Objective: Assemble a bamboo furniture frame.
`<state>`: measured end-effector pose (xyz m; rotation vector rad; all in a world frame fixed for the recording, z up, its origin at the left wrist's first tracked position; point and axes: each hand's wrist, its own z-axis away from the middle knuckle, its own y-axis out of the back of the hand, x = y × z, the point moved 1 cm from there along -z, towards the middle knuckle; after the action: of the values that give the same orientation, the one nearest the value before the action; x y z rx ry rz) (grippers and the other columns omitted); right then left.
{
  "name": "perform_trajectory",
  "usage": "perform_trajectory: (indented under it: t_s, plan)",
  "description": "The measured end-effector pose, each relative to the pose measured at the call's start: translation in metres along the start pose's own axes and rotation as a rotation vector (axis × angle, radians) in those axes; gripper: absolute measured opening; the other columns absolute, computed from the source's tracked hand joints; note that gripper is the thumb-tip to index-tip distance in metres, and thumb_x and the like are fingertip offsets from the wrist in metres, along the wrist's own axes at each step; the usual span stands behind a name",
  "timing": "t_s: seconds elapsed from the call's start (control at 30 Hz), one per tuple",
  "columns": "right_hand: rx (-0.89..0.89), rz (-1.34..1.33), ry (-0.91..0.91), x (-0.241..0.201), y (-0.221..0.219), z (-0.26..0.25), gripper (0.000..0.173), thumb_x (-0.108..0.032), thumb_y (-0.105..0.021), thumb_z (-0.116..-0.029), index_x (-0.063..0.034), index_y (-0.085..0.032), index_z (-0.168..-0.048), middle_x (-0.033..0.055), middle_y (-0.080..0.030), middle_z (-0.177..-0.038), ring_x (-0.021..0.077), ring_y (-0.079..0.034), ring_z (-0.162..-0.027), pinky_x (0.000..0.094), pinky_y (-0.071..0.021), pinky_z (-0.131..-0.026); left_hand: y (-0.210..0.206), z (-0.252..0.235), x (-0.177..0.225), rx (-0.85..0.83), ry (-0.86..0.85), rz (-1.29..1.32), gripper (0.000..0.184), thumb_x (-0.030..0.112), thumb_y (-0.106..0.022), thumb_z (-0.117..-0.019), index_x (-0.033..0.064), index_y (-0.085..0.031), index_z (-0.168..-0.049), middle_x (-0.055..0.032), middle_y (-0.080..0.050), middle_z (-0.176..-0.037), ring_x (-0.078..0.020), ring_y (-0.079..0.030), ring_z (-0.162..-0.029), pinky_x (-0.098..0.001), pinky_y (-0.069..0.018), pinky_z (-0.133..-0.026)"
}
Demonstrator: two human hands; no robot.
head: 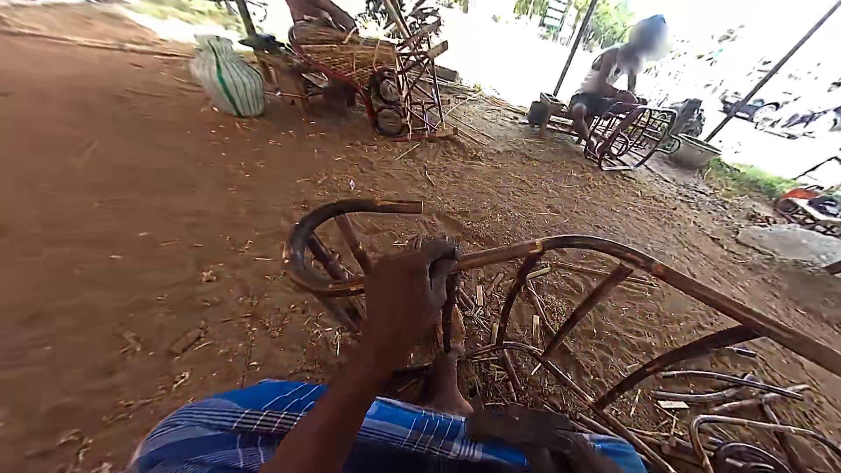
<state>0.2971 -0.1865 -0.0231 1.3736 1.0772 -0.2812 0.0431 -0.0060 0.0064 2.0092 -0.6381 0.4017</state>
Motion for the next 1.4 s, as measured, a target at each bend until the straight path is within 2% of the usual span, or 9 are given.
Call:
perform_trajectory:
  t_s: [0.07,0.17,0.33,0.73,0.8,0.93,1.0,1.17,1.4]
  plan:
    - [0.026,-0.032,0.032,0.006,0.005,-0.008,0.055,-0.043,-0.044,-0.1095,0.0025,-0.054,-0.139,0.0158,-0.071,-0.102,0.0197,-0.07,-0.085,0.0388,-0.0596,-0.079,0.002,-0.001,0.004,0.006,-0.01,0.004,0.015,0.026,-0.065,-0.1007,0.0263,-0.075,-0.111,-0.002,-0.074,-0.087,-0.0243,-0.071,-0.076,-0.0574,-0.0548,-0.065]
    - [0.14,-0.051,-0.047,0.027,-0.003,-0.019,0.052,-0.039,-0.047,-0.1094,-0.0017,-0.046,-0.145,0.0091,-0.063,-0.079,0.0177,-0.059,-0.059,0.0385,-0.0543,-0.054,0.003,-0.001,0.002,0.058,-0.032,-0.027,0.015,0.029,-0.064,-0.1012,0.0265,-0.077,-0.109,-0.001,-0.073,-0.081,-0.0225,-0.069,-0.069,-0.0535,-0.0536,-0.06]
    - [0.224,0.021,0.093,0.017,0.019,-0.048,0.054,-0.041,-0.04,-0.1112,-0.0165,-0.036,-0.16,0.004,-0.06,-0.081,0.0126,-0.056,-0.059,0.033,-0.0534,-0.053,-0.002,0.0,0.001,0.063,-0.066,-0.024,0.017,0.028,-0.064,-0.0998,0.0252,-0.077,-0.111,-0.0016,-0.074,-0.083,-0.0233,-0.071,-0.074,-0.054,-0.055,-0.067]
    - [0.185,0.09,-0.045,-0.003,0.028,-0.08,0.048,-0.04,-0.041,-0.111,-0.0172,-0.049,-0.153,-0.0002,-0.056,-0.069,0.0114,-0.051,-0.052,0.032,-0.0487,-0.048,0.001,-0.002,-0.001,0.08,-0.098,-0.03,0.016,0.027,-0.065,-0.0982,0.0246,-0.077,-0.109,-0.0015,-0.07,-0.074,-0.0234,-0.067,-0.065,-0.0523,-0.0528,-0.059]
    - [0.165,0.047,-0.123,0.0,0.033,-0.082,0.048,-0.046,-0.041,-0.1096,-0.0215,-0.054,-0.148,-0.0019,-0.053,-0.068,0.0121,-0.05,-0.052,0.033,-0.0475,-0.047,0.001,0.001,0.002,0.066,-0.095,-0.027,0.014,0.026,-0.065,-0.1003,0.0241,-0.077,-0.108,-0.0013,-0.07,-0.074,-0.0228,-0.067,-0.065,-0.051,-0.0527,-0.058]
    - [0.265,0.087,-0.111,-0.012,0.051,-0.117,0.04,-0.057,-0.051,-0.1024,-0.0177,-0.061,-0.103,-0.0044,-0.049,-0.062,0.0118,-0.048,-0.048,0.0325,-0.0438,-0.043,0.005,-0.004,-0.003,-0.015,-0.131,-0.131,0.029,0.039,-0.068,-0.0975,0.0224,-0.072,-0.121,-0.0011,-0.073,-0.091,-0.0218,-0.07,-0.072,-0.0485,-0.0559,-0.06]
    - [0.235,0.137,-0.108,-0.016,0.061,-0.149,0.028,-0.047,-0.061,-0.0979,-0.0191,-0.061,-0.102,-0.0027,-0.054,-0.065,0.0128,-0.052,-0.05,0.0334,-0.0464,-0.045,0.005,-0.005,-0.006,-0.088,-0.17,-0.253,0.05,0.05,-0.076,-0.0889,0.0244,-0.069,-0.132,-0.003,-0.068,-0.109,-0.0209,-0.068,-0.075,-0.0442,-0.0562,-0.06]
    - [0.063,0.201,-0.035,-0.019,0.06,-0.223,0.029,-0.017,-0.066,-0.0984,-0.0172,-0.061,-0.127,0.006,-0.067,-0.092,0.0198,-0.063,-0.07,0.0439,-0.0546,-0.061,0.008,-0.013,0.001,-0.204,-0.098,-0.336,0.025,0.044,-0.075,-0.0916,0.0208,-0.075,-0.102,-0.001,-0.07,-0.107,-0.0225,-0.069,-0.075,-0.0471,-0.0563,-0.06]
    - [-0.112,0.26,-0.182,-0.017,0.047,-0.252,0.031,-0.033,-0.071,-0.0971,-0.0103,-0.062,-0.116,0.0099,-0.068,-0.095,0.0253,-0.067,-0.086,0.0515,-0.0557,-0.077,0.014,-0.013,0.003,-0.303,-0.069,-0.295,0.025,0.038,-0.068,-0.0969,0.0159,-0.073,-0.108,-0.0042,-0.07,-0.11,-0.0253,-0.07,-0.083,-0.0496,-0.058,-0.067]
